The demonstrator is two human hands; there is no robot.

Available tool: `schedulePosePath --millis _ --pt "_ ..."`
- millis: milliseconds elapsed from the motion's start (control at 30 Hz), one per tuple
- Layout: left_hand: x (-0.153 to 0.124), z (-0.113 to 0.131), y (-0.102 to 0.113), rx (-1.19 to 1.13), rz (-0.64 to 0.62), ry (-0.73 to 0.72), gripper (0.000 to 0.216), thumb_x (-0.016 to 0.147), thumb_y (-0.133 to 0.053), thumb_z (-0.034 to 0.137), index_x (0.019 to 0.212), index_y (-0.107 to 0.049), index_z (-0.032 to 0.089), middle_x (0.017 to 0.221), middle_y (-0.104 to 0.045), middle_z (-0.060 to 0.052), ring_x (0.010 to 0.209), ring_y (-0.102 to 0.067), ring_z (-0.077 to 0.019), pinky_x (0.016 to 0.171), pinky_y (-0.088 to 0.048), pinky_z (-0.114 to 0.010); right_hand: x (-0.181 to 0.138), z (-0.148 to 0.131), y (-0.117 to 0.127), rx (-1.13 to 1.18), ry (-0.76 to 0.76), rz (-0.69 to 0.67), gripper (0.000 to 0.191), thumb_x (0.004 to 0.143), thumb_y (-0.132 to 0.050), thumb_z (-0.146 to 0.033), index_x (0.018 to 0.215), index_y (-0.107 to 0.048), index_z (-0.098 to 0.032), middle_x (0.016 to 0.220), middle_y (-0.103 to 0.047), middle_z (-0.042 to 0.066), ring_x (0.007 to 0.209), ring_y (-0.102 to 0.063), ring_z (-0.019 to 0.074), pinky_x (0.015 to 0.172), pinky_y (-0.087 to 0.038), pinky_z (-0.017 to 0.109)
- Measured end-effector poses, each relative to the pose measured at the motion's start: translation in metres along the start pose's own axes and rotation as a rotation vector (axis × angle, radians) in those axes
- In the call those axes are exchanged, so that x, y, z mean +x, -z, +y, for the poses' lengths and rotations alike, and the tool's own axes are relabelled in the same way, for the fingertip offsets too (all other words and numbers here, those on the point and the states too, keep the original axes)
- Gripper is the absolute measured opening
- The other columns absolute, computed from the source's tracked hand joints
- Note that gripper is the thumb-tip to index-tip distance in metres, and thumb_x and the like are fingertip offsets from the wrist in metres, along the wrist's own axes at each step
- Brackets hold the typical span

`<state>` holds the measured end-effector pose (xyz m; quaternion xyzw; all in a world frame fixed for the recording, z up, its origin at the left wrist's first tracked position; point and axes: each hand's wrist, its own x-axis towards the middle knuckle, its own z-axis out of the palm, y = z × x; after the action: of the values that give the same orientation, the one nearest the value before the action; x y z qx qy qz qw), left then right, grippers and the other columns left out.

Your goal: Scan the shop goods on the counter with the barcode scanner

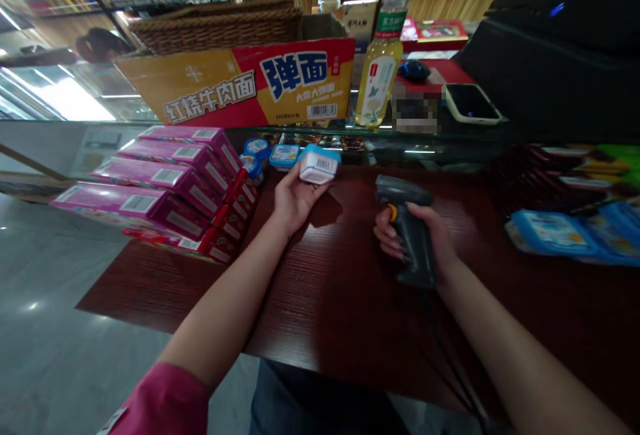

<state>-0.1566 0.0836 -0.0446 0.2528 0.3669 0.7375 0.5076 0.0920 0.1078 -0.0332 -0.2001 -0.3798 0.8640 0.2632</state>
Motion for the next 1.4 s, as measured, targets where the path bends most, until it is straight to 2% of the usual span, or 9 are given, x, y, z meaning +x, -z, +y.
schedulePosePath --millis 67,133,467,633,767,967,1133,1267,1400 --pt "-0.005 -0.007 -0.007 -0.039 -0.055 0.145 0.037 0.094 -0.055 0.044 0.118 -0.064 0.017 0.127 -0.07 -0.013 0.13 -0.06 -0.0312 0.109 -0.051 -0.05 -0.001 0.001 0.0 -0.016 0.016 -0.035 0.039 0.078 -0.067 -0.052 0.069 -0.067 -0.015 0.059 -0.046 0.002 0.047 -0.037 0.0114 0.033 -0.029 0.022" --pt "-0.008 -0.012 -0.012 -0.032 -0.085 0.175 0.033 0.093 -0.056 0.04 0.117 -0.063 0.019 0.125 -0.071 -0.011 0.128 -0.062 -0.0302 0.109 -0.051 -0.05 -0.003 0.003 0.001 -0.03 0.022 -0.065 0.041 0.08 -0.066 -0.054 0.069 -0.067 -0.015 0.058 -0.047 0.001 0.046 -0.037 0.0115 0.034 -0.031 0.022" --pt "-0.002 -0.032 -0.004 0.0 -0.155 0.073 0.032 0.086 -0.07 0.034 0.116 -0.065 0.024 0.119 -0.072 -0.007 0.121 -0.063 -0.0304 0.103 -0.053 -0.056 -0.006 0.014 0.003 -0.072 0.051 -0.087 0.042 0.085 -0.064 -0.055 0.071 -0.065 -0.015 0.054 -0.051 0.0 0.041 -0.041 0.0105 0.031 -0.035 0.02" --pt "-0.006 -0.026 -0.007 0.073 -0.226 0.069 0.043 0.082 -0.076 0.038 0.122 -0.065 0.023 0.121 -0.07 -0.007 0.113 -0.066 -0.0266 0.098 -0.056 -0.047 -0.005 0.014 0.008 -0.056 0.063 -0.138 0.044 0.086 -0.063 -0.056 0.072 -0.065 -0.015 0.054 -0.052 0.0 0.041 -0.043 0.0107 0.034 -0.038 0.021" --pt "-0.016 -0.017 -0.013 0.186 -0.173 0.042 0.047 0.075 -0.082 0.037 0.116 -0.066 0.023 0.114 -0.07 -0.004 0.103 -0.068 -0.0205 0.094 -0.057 -0.038 -0.009 0.014 0.014 -0.007 0.093 -0.095 0.043 0.086 -0.063 -0.057 0.073 -0.063 -0.016 0.056 -0.052 0.0 0.043 -0.044 0.011 0.035 -0.038 0.021" --pt "-0.034 -0.02 -0.025 0.52 -0.15 -0.117 0.044 0.07 -0.087 0.039 0.101 -0.065 0.019 0.118 -0.07 -0.007 0.108 -0.067 -0.0227 0.102 -0.053 -0.042 -0.058 0.008 0.035 -0.004 0.172 0.026 0.043 0.085 -0.064 -0.057 0.072 -0.063 -0.016 0.057 -0.05 -0.001 0.045 -0.043 0.0103 0.038 -0.04 0.021" --pt "-0.045 -0.058 -0.067 0.588 -0.308 -0.293 0.037 0.072 -0.085 0.036 0.094 -0.061 0.018 0.12 -0.068 -0.011 0.12 -0.064 -0.0256 0.11 -0.047 -0.047 -0.135 -0.002 0.072 -0.032 0.214 0.189 0.041 0.081 -0.07 -0.055 0.075 -0.066 -0.014 0.059 -0.052 -0.001 0.044 -0.045 0.0095 0.038 -0.04 0.02" --pt "-0.048 -0.108 -0.136 0.549 -0.502 -0.419 0.037 0.078 -0.082 0.038 0.1 -0.06 0.019 0.127 -0.063 -0.013 0.125 -0.061 -0.0269 0.105 -0.05 -0.044 -0.178 -0.011 0.097 -0.034 0.292 0.28 0.037 0.082 -0.07 -0.051 0.074 -0.066 -0.015 0.058 -0.052 -0.001 0.043 -0.043 0.0095 0.036 -0.038 0.02" --pt "-0.047 -0.15 -0.203 0.522 -0.646 -0.573 0.035 0.085 -0.077 0.04 0.108 -0.059 0.02 0.13 -0.061 -0.015 0.127 -0.06 -0.0265 0.104 -0.051 -0.043 -0.195 -0.017 0.105 0.012 0.412 0.32 0.034 0.083 -0.069 -0.048 0.071 -0.063 -0.017 0.057 -0.049 -0.001 0.042 -0.04 0.0094 0.036 -0.036 0.02"
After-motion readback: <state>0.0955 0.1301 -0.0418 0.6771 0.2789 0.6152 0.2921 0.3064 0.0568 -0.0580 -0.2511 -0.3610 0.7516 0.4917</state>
